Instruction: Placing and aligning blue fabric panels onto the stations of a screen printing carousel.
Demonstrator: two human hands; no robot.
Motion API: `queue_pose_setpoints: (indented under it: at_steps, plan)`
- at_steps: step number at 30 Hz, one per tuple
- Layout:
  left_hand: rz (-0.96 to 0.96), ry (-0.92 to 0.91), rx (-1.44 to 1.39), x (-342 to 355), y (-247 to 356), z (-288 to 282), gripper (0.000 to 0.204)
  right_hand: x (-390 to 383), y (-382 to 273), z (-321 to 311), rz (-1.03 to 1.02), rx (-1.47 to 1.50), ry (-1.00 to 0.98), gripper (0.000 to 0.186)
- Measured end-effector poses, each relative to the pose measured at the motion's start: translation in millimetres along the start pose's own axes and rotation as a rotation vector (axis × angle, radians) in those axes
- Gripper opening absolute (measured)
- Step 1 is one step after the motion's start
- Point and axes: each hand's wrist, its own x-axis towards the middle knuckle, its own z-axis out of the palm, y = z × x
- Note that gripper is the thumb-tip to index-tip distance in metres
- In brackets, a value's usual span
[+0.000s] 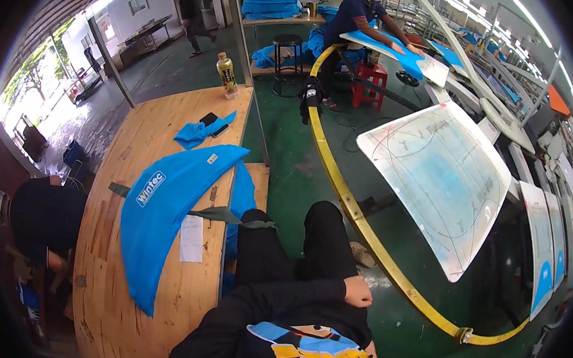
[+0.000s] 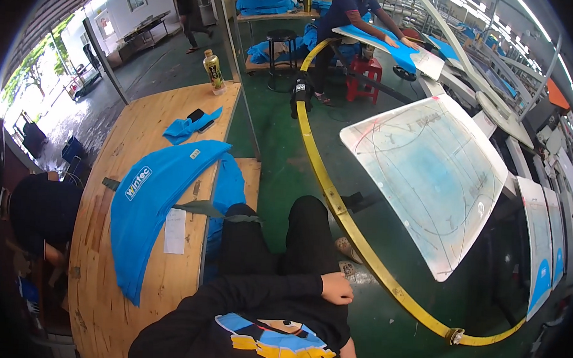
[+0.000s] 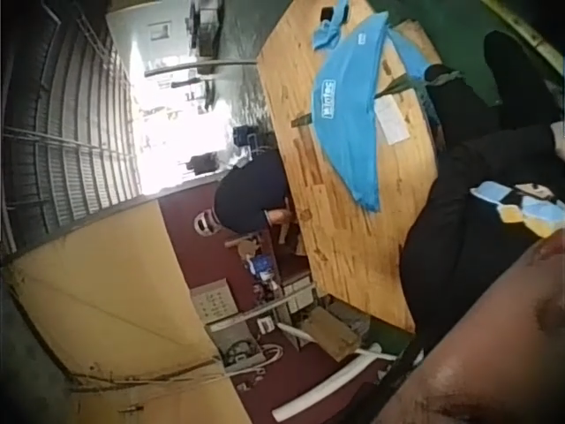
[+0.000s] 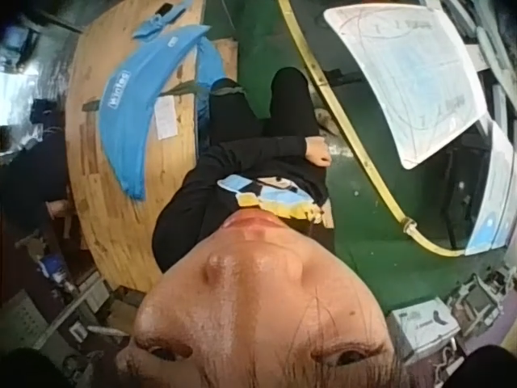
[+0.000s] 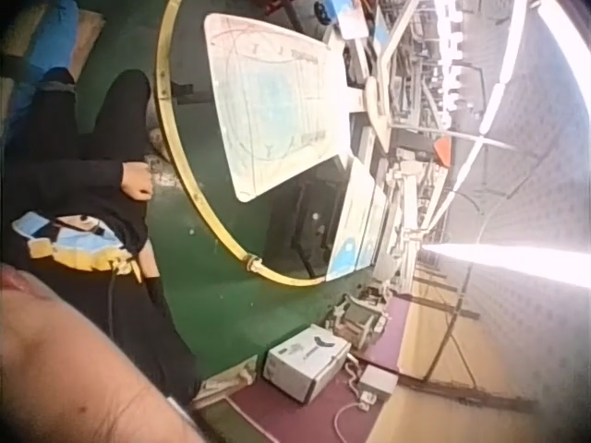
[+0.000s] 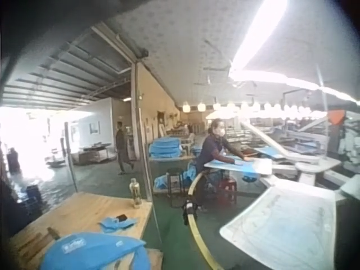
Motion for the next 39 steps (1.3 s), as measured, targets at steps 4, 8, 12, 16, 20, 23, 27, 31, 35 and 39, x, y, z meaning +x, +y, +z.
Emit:
queue_pose_setpoints:
  at_steps: [4, 8, 12, 16, 20, 23, 27, 31, 35, 39]
  plan:
    - [-0.041, -0.025, 0.022, -1.7, 0.1, 2.4, 0.033, -2.1, 6.5, 1.9, -0.037, -0.045, -0.014, 0.036]
    - [-0.055, 0.015, 0.017, -5.2, 2.5, 3.5, 0.035, -8.7, 12.9, -4.5, -0.064, -0.109, -0.034, 0.035]
    - [-0.064, -0.065, 0.064, -7.6, 1.8, -1.7, 0.038, -19.1, 2.8, -12.9, -0.067, -0.318, -0.1, 0.035]
    - [-0.034, -0.125, 0.016, -9.1, 0.4, -5.9, 0.039, -9.3, -18.5, -11.3, -0.35, -0.387, 0.113, 0.018]
    - [-0.029, -0.138, 0.033, -9.3, 1.2, -5.5, 0.039, 18.4, -33.9, -10.7, -0.949, -0.822, 0.125, 0.015]
    - [-0.035, -0.134, 0.019, -9.9, 0.4, -3.5, 0.039, 31.6, -32.6, -9.8, -1.123, -0.867, 0.121, 0.019]
    - [-0.043, -0.089, 0.035, -10.7, -2.0, -2.3, 0.04, 34.7, -20.1, -7.4, -1.132, -0.851, 0.187, 0.02]
    - [-0.053, -0.08, 0.036, -7.4, 0.7, -1.7, 0.04, 34.7, -4.7, -5.2, -0.888, -0.678, 0.367, 0.027]
    - [0.068, -0.072, -0.126, -4.5, 14.0, 2.2, 0.033, 35.9, 6.5, -6.7, -0.895, -0.663, 0.468, 0.032]
    - [0.008, -0.24, -0.075, -5.8, 23.7, 3.0, 0.036, 30.4, 12.3, -8.5, -0.921, -0.671, 0.445, 0.028]
